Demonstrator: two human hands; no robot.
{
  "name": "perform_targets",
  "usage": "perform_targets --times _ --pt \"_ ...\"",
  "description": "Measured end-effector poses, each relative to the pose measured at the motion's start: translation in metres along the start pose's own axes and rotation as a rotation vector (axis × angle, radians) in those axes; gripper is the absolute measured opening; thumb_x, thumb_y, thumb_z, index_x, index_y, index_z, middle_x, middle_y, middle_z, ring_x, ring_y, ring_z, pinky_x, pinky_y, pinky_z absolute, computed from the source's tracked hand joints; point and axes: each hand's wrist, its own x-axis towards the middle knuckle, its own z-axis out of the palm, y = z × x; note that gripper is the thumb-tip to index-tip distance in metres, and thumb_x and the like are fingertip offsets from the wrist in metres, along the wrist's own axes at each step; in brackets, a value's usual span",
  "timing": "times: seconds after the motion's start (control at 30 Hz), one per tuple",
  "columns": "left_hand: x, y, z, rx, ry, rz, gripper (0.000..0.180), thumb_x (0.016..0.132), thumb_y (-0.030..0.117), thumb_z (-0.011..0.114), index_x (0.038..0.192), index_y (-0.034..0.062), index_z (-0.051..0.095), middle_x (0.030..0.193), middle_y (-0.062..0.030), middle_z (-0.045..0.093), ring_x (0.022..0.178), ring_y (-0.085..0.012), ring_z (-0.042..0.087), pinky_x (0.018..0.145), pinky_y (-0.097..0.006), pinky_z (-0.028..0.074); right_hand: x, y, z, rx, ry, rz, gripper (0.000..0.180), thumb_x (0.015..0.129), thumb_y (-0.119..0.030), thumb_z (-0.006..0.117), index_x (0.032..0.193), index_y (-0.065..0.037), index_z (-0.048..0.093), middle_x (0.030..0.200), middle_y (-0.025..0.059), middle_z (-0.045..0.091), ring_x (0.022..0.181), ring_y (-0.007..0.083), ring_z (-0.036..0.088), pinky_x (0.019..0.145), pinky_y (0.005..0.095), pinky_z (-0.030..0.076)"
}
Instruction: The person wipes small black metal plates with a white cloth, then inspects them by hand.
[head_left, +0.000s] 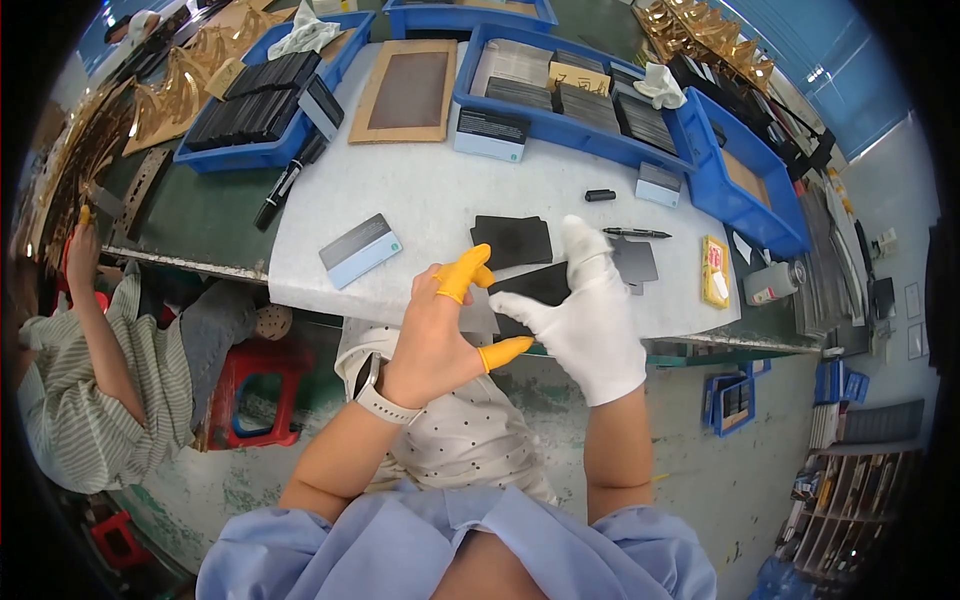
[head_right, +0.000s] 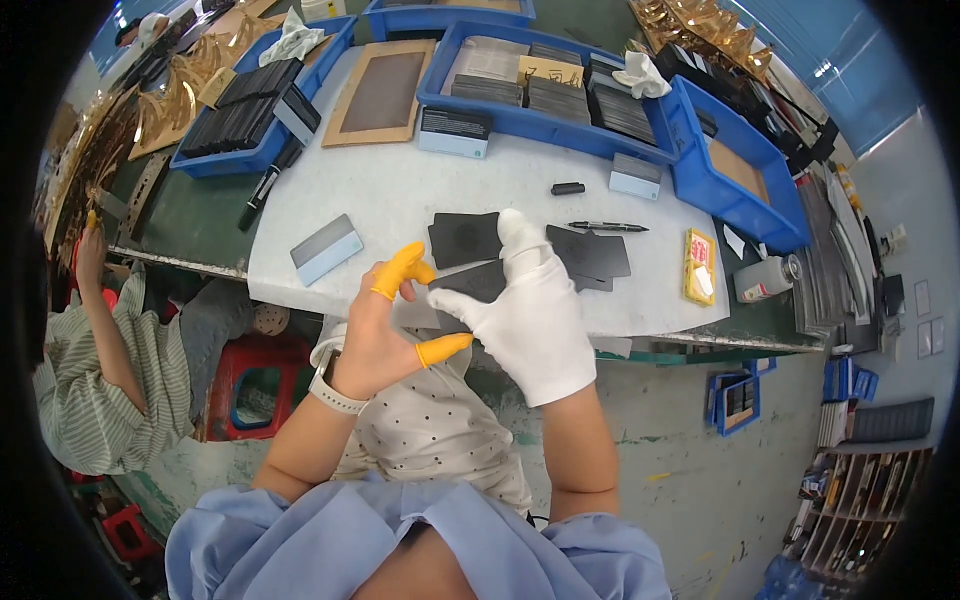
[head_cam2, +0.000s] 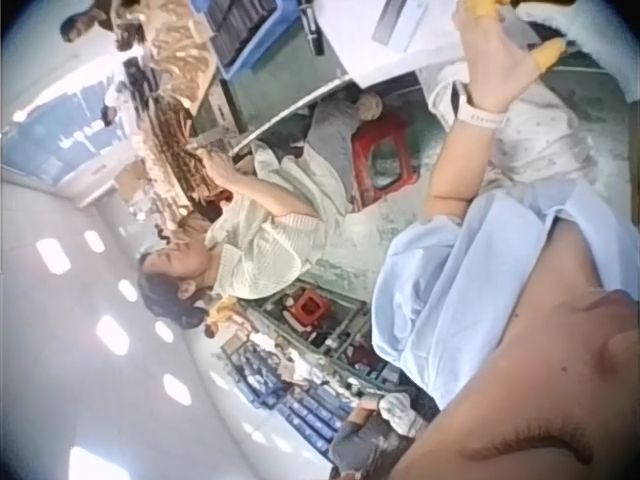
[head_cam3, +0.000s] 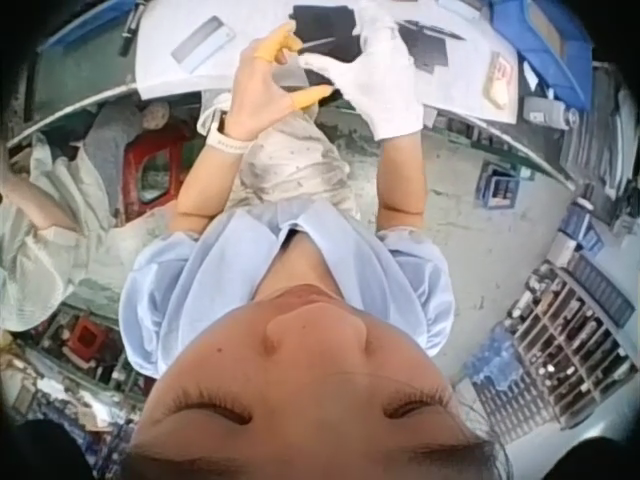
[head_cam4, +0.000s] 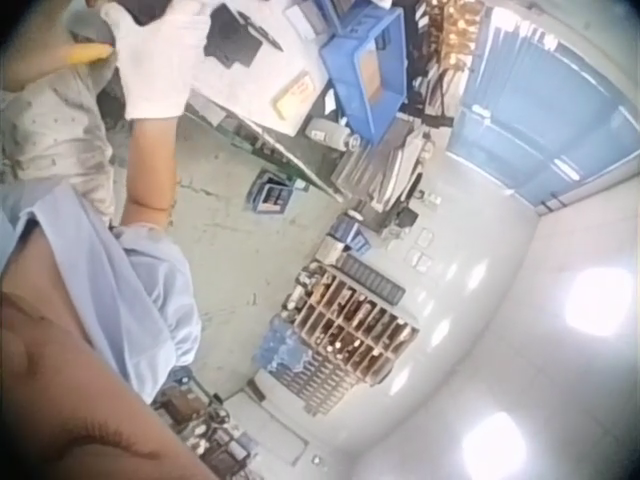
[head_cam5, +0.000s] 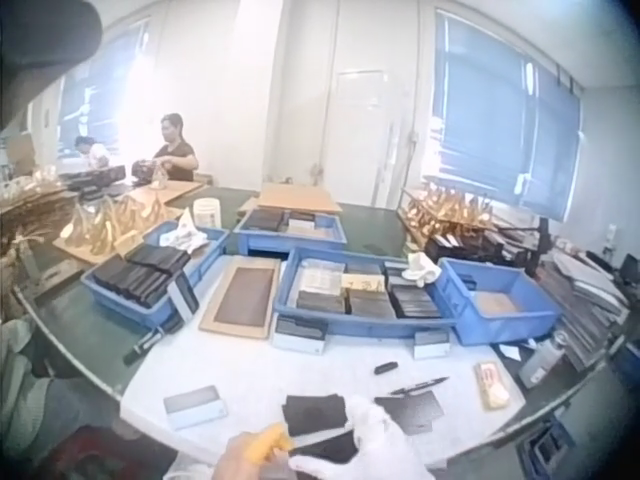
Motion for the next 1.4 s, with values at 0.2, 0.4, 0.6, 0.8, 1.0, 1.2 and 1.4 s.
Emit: perform_targets --times 0.2,0.4,0.6,0.8,1.0,1.2,1.4 --pt "-0.009 0.002 -0.008 -0.008 -0.016 -0.016 0.106 0.064 0.025 0.102 0.154 0.0038 0.05 0.117 -0.0064 0.067 0.091 -0.0205 0.052 0.089 -0.035 0.048 0.02 0.033 -0.022 0.514 -0.047 0.339 0.042 0.102 -0.005 0.072 0.14 0.004 0.056 0.14 0.021 0.067 0.132 0.0237 0.066 0.106 0.0328 0.052" --pt "-0.017 -0.006 -0.006 -0.042 0.013 -0.079 0.104 0.066 0.03 0.102 0.153 0.0044 0.05 0.119 -0.0038 0.066 0.09 -0.0218 0.05 0.087 -0.037 0.046 -0.029 -0.008 -0.009 0.616 -0.176 0.287 0.044 0.102 -0.003 0.072 0.141 0.004 0.054 0.139 0.0143 0.064 0.129 0.0179 0.062 0.108 0.0325 0.051" --pt "-0.021 -0.011 -0.01 -0.054 0.024 -0.112 0.106 0.065 0.031 0.103 0.153 0.0042 0.05 0.119 -0.0043 0.066 0.092 -0.0221 0.049 0.087 -0.036 0.046 -0.015 0.023 -0.033 0.651 0.051 0.553 0.036 0.105 0.0 0.065 0.14 0.002 0.056 0.124 0.0044 0.068 0.101 0.007 0.064 0.089 0.0232 0.055" --pt "-0.018 -0.009 -0.002 -0.031 0.016 -0.12 0.106 0.066 0.032 0.102 0.153 0.0037 0.05 0.118 -0.0053 0.066 0.093 -0.0227 0.05 0.09 -0.037 0.046 -0.03 0.025 -0.03 0.691 -0.06 0.564 0.034 0.101 0.001 0.072 0.132 -0.001 0.058 0.109 0.0004 0.065 0.085 0.0028 0.057 0.076 0.0208 0.051" --pt "0.004 -0.019 0.011 -0.002 -0.128 -0.105 0.105 0.071 0.038 0.099 0.155 0.0022 0.047 0.126 -0.01 0.063 0.109 -0.0306 0.053 0.102 -0.045 0.042 -0.017 0.047 -0.026 0.682 0.081 0.607 0.033 0.096 0.001 0.076 0.124 -0.005 0.061 0.095 -0.0029 0.061 0.07 0.0019 0.049 0.061 0.0195 0.045" --pt "0.037 -0.052 0.02 0.319 -0.103 -0.061 0.098 0.073 0.042 0.095 0.151 0.0005 0.052 0.137 -0.0191 0.057 0.12 -0.0366 0.051 0.106 -0.05 0.039 0.004 0.111 -0.03 0.358 0.21 0.669 0.052 0.1 -0.009 0.076 0.143 0.006 0.053 0.142 0.0175 0.062 0.114 0.0151 0.064 0.094 0.0267 0.053" --pt "0.051 -0.061 0.021 0.368 -0.25 -0.156 0.086 0.072 0.043 0.096 0.14 0.0019 0.064 0.129 -0.0162 0.062 0.118 -0.0359 0.052 0.101 -0.049 0.04 -0.006 0.133 -0.031 0.411 0.281 0.57 0.061 0.101 -0.008 0.075 0.148 0.015 0.044 0.154 0.0234 0.054 0.145 0.0253 0.052 0.121 0.0351 0.04"
